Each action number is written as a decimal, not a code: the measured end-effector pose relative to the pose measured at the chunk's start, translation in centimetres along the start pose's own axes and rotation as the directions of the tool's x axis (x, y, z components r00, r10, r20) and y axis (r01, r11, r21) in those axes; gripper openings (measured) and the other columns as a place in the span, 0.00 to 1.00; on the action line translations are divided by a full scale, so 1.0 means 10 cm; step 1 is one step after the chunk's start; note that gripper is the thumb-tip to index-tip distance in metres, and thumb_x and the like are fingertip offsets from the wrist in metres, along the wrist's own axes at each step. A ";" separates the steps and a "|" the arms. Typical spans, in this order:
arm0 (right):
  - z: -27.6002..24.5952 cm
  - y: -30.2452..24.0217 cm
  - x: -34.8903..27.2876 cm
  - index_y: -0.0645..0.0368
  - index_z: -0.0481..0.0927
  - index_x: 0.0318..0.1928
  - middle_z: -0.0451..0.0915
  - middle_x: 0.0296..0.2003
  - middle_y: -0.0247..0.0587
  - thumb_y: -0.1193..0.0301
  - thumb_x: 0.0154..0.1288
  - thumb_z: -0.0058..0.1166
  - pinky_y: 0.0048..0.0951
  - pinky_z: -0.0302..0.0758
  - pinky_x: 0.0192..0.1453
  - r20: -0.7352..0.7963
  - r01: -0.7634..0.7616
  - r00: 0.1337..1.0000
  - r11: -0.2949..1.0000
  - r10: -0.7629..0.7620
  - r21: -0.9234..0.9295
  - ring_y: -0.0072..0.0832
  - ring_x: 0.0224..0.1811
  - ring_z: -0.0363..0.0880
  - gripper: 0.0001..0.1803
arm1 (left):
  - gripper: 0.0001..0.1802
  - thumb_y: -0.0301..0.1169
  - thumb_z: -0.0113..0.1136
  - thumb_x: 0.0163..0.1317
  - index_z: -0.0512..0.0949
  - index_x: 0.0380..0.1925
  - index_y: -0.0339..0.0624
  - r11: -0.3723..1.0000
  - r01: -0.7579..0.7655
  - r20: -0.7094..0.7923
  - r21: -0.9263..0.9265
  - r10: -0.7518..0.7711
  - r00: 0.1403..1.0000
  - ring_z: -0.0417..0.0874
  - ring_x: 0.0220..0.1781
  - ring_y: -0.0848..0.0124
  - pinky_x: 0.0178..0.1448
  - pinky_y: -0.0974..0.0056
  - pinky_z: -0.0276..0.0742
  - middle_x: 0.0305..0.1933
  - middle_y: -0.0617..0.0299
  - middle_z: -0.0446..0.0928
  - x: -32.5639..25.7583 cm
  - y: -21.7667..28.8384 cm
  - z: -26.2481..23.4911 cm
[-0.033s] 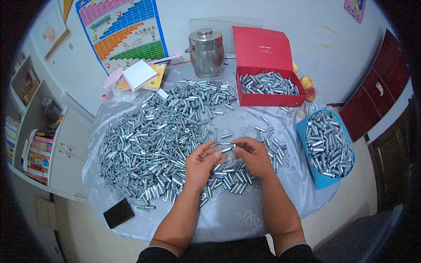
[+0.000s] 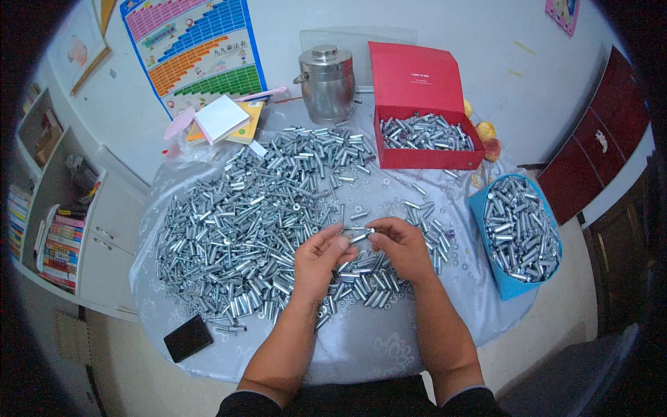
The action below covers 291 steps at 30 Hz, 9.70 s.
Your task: The person sits at a table and repeatedly picks up small metal cylindrical components and washers. They insert the washers into the components by hand and place the assembled units into a red box. The process is repetitive and involves handling small hardware parts one at a time.
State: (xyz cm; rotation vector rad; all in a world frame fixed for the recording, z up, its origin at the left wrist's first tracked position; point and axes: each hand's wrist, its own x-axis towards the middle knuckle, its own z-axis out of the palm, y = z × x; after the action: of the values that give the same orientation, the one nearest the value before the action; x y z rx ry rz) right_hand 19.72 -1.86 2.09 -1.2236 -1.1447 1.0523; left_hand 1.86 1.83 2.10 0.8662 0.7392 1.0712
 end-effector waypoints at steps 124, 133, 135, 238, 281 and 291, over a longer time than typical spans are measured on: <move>-1.06 -0.08 1.44 0.50 0.80 0.49 0.83 0.37 0.55 0.51 0.69 0.41 0.54 0.75 0.47 -0.519 -0.373 0.838 0.516 -0.169 -0.771 0.55 0.43 0.81 0.22 | 0.14 0.36 0.51 0.63 0.82 0.36 0.39 -0.184 -0.638 0.655 0.748 0.043 0.755 0.81 0.43 0.47 0.48 0.47 0.75 0.37 0.45 0.80 2.30 -0.07 1.23; -1.11 0.14 1.04 0.50 0.81 0.51 0.82 0.34 0.51 0.61 0.59 0.59 0.47 0.75 0.43 -0.364 -0.217 0.918 0.567 -0.160 -0.795 0.50 0.36 0.81 0.19 | 0.28 0.24 0.56 0.57 0.69 0.61 0.39 0.079 -0.738 0.723 0.670 0.157 0.673 0.72 0.64 0.52 0.65 0.55 0.69 0.68 0.48 0.64 2.06 -0.23 0.81; -1.16 0.27 0.92 0.53 0.85 0.43 0.82 0.32 0.50 0.63 0.55 0.62 0.45 0.75 0.42 -0.266 -0.170 0.955 0.494 -0.130 -0.853 0.48 0.34 0.81 0.15 | 0.28 0.23 0.56 0.57 0.70 0.60 0.38 0.081 -0.723 0.711 0.686 0.140 0.689 0.71 0.65 0.53 0.66 0.56 0.69 0.70 0.50 0.62 1.93 -0.15 0.78; 0.10 0.16 0.28 0.59 0.82 0.32 0.80 0.33 0.49 0.68 0.52 0.62 0.44 0.74 0.46 -0.005 0.068 0.981 0.372 -0.192 -0.926 0.45 0.39 0.78 0.09 | 0.10 0.22 0.59 0.62 0.78 0.43 0.30 0.975 -0.171 -0.288 0.145 0.207 0.935 0.86 0.34 0.67 0.39 0.67 0.84 0.35 0.52 0.82 -0.08 -0.01 -0.28; 0.51 -0.11 0.10 0.62 0.82 0.39 0.80 0.36 0.40 0.74 0.60 0.60 0.24 0.74 0.37 0.016 0.360 0.931 0.907 -0.366 -0.218 0.25 0.33 0.78 0.07 | 0.08 0.28 0.58 0.65 0.79 0.40 0.34 0.961 0.009 -0.165 -0.276 -0.057 0.985 0.85 0.33 0.69 0.36 0.70 0.83 0.35 0.54 0.83 -0.08 -0.01 -0.36; 0.53 -0.07 0.13 0.62 0.83 0.36 0.82 0.34 0.45 0.72 0.60 0.59 0.33 0.75 0.42 -0.044 0.388 0.903 0.855 -0.427 -0.343 0.36 0.35 0.80 0.07 | 0.07 0.28 0.58 0.65 0.79 0.39 0.34 0.908 0.098 -0.035 -0.407 -0.123 0.992 0.86 0.33 0.69 0.37 0.69 0.85 0.34 0.53 0.83 -0.06 -0.03 -0.46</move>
State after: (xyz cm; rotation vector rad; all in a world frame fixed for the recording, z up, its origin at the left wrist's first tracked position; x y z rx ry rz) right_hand 14.67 0.13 2.83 -1.2030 -1.4469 0.4707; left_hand -2.15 2.27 -0.25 0.4321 0.5787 1.1011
